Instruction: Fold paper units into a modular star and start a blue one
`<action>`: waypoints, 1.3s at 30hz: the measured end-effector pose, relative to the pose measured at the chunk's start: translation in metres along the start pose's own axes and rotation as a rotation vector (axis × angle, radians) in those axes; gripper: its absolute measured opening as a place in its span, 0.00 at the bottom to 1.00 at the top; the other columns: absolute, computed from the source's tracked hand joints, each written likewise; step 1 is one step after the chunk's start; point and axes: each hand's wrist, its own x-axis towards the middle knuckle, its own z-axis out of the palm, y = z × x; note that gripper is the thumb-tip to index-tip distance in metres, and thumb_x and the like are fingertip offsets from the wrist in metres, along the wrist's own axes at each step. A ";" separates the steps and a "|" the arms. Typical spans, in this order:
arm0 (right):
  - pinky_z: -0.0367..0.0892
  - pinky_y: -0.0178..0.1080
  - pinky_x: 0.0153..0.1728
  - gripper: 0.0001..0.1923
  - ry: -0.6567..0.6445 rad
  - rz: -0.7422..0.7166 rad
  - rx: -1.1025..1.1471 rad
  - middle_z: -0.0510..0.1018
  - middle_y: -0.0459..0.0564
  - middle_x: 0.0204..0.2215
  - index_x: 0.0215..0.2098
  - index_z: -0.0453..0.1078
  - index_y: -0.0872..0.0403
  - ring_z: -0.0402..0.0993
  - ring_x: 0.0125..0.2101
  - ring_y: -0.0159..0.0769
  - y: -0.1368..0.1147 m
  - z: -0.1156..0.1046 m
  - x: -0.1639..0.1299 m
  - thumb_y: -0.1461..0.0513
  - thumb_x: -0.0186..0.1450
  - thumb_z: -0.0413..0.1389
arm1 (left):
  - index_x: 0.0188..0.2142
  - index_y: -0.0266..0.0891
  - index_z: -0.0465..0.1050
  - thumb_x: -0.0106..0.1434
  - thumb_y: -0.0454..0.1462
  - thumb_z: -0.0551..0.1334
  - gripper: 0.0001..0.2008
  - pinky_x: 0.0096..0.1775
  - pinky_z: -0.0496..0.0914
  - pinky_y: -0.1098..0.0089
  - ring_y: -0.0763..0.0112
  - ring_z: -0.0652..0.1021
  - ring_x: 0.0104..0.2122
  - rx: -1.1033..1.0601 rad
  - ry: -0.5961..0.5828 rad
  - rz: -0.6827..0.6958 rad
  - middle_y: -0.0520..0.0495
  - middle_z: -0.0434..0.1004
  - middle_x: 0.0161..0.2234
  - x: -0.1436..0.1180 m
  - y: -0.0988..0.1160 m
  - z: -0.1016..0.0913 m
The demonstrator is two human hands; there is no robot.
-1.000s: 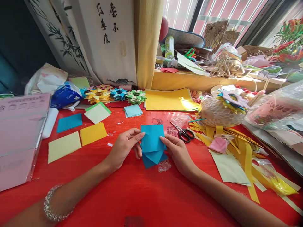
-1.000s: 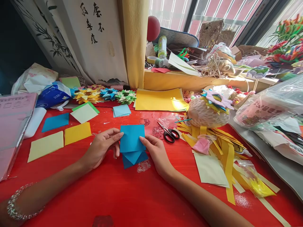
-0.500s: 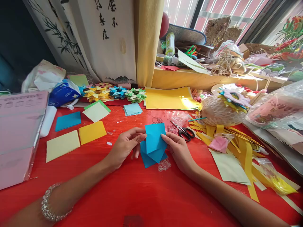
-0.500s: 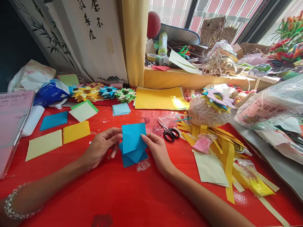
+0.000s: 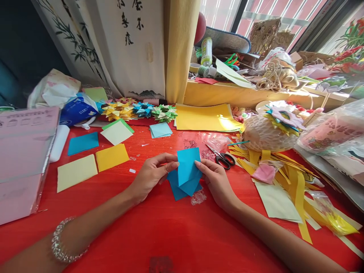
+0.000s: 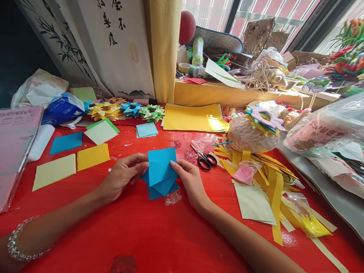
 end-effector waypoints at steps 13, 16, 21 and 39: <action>0.60 0.32 0.27 0.10 0.017 0.015 -0.015 0.68 0.46 0.25 0.29 0.70 0.55 0.62 0.25 0.29 0.001 -0.001 -0.001 0.56 0.59 0.55 | 0.31 0.38 0.74 0.53 0.42 0.63 0.09 0.19 0.50 0.76 0.84 0.56 0.17 0.014 0.006 -0.012 0.56 0.66 0.20 0.000 0.001 -0.001; 0.60 0.32 0.27 0.10 0.017 0.022 -0.002 0.67 0.45 0.24 0.28 0.69 0.55 0.62 0.26 0.30 0.001 -0.001 -0.001 0.56 0.58 0.56 | 0.32 0.39 0.74 0.53 0.41 0.63 0.09 0.19 0.50 0.76 0.83 0.56 0.17 0.018 0.005 -0.014 0.56 0.67 0.21 0.000 0.000 -0.002; 0.60 0.32 0.27 0.10 0.027 0.026 0.016 0.66 0.45 0.23 0.25 0.67 0.55 0.62 0.25 0.30 0.000 0.000 0.000 0.56 0.57 0.56 | 0.32 0.39 0.75 0.53 0.42 0.63 0.10 0.19 0.50 0.75 0.83 0.57 0.18 0.016 0.011 -0.011 0.54 0.69 0.22 -0.001 -0.001 -0.002; 0.62 0.34 0.29 0.09 0.041 0.027 0.023 0.70 0.45 0.25 0.27 0.69 0.54 0.64 0.26 0.31 -0.001 0.000 -0.001 0.56 0.57 0.57 | 0.34 0.38 0.76 0.54 0.42 0.62 0.11 0.19 0.51 0.75 0.82 0.59 0.18 0.012 0.019 -0.006 0.51 0.72 0.24 0.001 0.001 -0.004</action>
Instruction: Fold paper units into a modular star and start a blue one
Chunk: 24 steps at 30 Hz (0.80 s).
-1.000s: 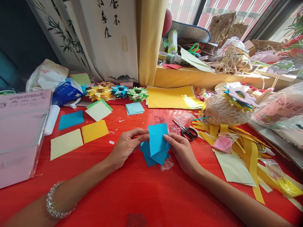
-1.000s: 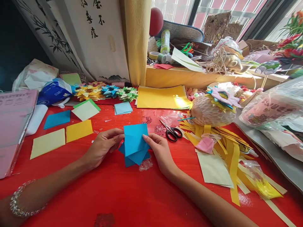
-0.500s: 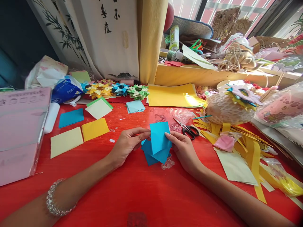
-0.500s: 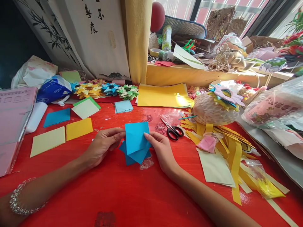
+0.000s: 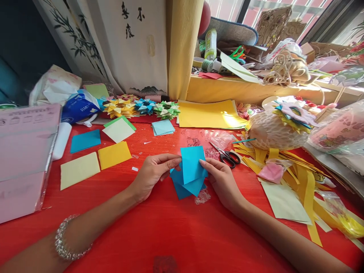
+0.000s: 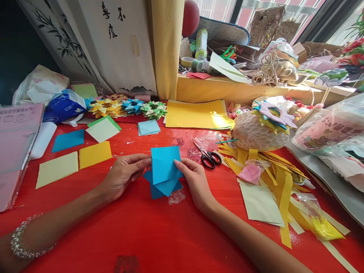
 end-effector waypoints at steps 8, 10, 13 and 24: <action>0.64 0.36 0.31 0.10 -0.003 0.000 -0.011 0.72 0.46 0.27 0.29 0.70 0.54 0.67 0.27 0.34 -0.002 0.003 0.000 0.55 0.56 0.57 | 0.36 0.36 0.74 0.54 0.44 0.61 0.14 0.19 0.52 0.76 0.81 0.60 0.19 0.062 0.023 -0.001 0.50 0.71 0.25 0.000 -0.001 0.000; 0.64 0.36 0.31 0.10 -0.011 0.000 -0.027 0.73 0.46 0.28 0.30 0.70 0.53 0.67 0.27 0.34 -0.002 0.004 -0.001 0.55 0.56 0.56 | 0.35 0.37 0.73 0.54 0.43 0.61 0.13 0.19 0.53 0.76 0.81 0.61 0.19 0.104 0.044 -0.001 0.50 0.71 0.26 0.001 -0.001 0.000; 0.64 0.36 0.33 0.09 -0.017 -0.021 -0.052 0.74 0.46 0.30 0.32 0.70 0.52 0.69 0.30 0.34 -0.002 0.005 -0.002 0.55 0.57 0.56 | 0.35 0.37 0.71 0.55 0.41 0.60 0.11 0.23 0.58 0.76 0.78 0.65 0.22 0.206 0.056 0.026 0.50 0.71 0.29 0.003 -0.002 -0.002; 0.65 0.36 0.36 0.12 0.001 -0.042 0.035 0.75 0.47 0.37 0.39 0.69 0.51 0.71 0.35 0.36 0.001 -0.001 0.003 0.55 0.59 0.55 | 0.37 0.40 0.70 0.57 0.42 0.57 0.11 0.29 0.62 0.73 0.76 0.66 0.26 0.423 -0.033 0.112 0.48 0.69 0.37 0.008 -0.011 -0.007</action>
